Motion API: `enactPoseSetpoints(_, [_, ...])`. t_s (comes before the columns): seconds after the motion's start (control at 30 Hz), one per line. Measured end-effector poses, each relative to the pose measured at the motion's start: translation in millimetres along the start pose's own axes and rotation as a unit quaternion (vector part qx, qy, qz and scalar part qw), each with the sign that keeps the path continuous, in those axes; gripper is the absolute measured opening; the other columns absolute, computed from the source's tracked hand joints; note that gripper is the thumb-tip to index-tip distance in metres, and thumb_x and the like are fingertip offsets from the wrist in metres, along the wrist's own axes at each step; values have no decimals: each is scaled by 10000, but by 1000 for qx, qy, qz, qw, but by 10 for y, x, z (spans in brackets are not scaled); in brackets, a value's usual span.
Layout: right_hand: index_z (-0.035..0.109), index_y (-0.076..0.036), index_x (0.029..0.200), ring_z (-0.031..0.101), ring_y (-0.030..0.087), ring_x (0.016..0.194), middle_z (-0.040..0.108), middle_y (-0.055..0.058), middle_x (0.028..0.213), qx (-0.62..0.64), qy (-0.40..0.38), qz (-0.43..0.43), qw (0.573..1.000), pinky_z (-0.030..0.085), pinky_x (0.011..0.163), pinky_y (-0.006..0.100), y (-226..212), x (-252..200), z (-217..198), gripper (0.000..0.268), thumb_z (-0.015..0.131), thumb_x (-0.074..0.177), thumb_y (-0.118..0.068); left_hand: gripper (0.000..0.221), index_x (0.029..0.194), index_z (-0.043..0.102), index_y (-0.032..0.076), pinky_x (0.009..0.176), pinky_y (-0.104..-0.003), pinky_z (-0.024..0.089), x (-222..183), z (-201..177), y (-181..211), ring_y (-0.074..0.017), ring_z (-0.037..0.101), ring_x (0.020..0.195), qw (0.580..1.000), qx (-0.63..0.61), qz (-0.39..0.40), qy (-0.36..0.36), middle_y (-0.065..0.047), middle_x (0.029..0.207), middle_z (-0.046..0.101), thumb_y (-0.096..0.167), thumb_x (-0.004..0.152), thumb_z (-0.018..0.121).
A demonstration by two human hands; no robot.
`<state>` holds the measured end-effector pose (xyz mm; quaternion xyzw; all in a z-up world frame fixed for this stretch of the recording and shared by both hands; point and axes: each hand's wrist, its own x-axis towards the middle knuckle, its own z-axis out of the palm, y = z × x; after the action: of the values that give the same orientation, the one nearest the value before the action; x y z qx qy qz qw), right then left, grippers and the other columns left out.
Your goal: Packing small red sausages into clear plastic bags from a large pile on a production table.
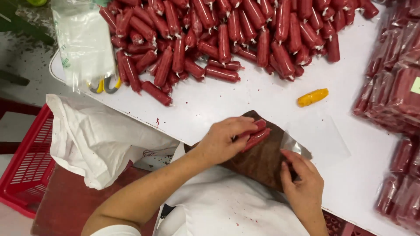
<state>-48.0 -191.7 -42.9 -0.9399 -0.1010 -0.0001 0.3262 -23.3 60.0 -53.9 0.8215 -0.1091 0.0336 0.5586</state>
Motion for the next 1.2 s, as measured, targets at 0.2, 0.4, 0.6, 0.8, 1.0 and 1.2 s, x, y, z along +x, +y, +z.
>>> enactPoseSetpoints(0.2, [734, -116, 1128, 662, 188, 1060, 719, 38, 1122, -15, 50, -97, 994, 488, 987, 289, 0, -15, 108, 221, 660, 925, -164, 365, 1291, 598, -24, 1134, -433, 461, -53, -126, 91, -376, 569, 1291, 985, 71, 160, 3, -236, 1374, 562, 178, 987, 605])
enactPoseSetpoints(0.4, [745, -223, 1142, 644, 191, 1049, 694, -22, 1161, -16, 39, -120, 992, 495, 942, 313, 367, -31, 279, 383, 546, 871, -39, 190, 1101, 689, 38, 772, -438, 554, 1027, -317, -18, -328, 608, 986, 928, 295, 174, 150, -135, 1082, 671, 51, 941, 588])
enactPoseSetpoints(0.6, [752, -265, 1170, 648, 166, 1077, 694, -28, 1236, 7, 48, -127, 991, 498, 954, 291, 383, -20, 296, 392, 558, 907, -48, 760, 1539, 306, 91, 895, -531, 504, 1857, 83, -435, -388, 547, 1015, 944, 290, -42, 150, -209, 1169, 516, 225, 911, 712])
enactPoseSetpoints(0.8, [757, -152, 1140, 680, 138, 987, 724, 15, 1180, -3, 98, -146, 984, 526, 953, 271, 210, -25, 259, 266, 728, 876, -160, 449, 1352, 521, 36, 795, -423, 564, 787, -201, 301, -306, 714, 947, 989, 100, -25, 103, -173, 1074, 727, 0, 905, 552])
enactPoseSetpoints(1.0, [757, -167, 1144, 673, 144, 928, 721, -18, 1168, -9, 91, -149, 985, 531, 907, 269, 217, 31, 271, 246, 697, 905, -169, 199, 1135, 636, 67, 722, -413, 476, 117, 56, 390, -307, 506, 761, 927, 329, 175, 41, -147, 1034, 599, 146, 953, 643])
enactPoseSetpoints(1.2, [737, -219, 1196, 637, 178, 1112, 683, -10, 1265, 32, 29, -141, 989, 482, 1010, 308, 389, -27, 242, 394, 575, 880, -48, 289, 1168, 663, -5, 663, -395, 532, 1101, -294, 168, -295, 588, 852, 954, 286, 55, 69, -131, 887, 586, 42, 889, 608])
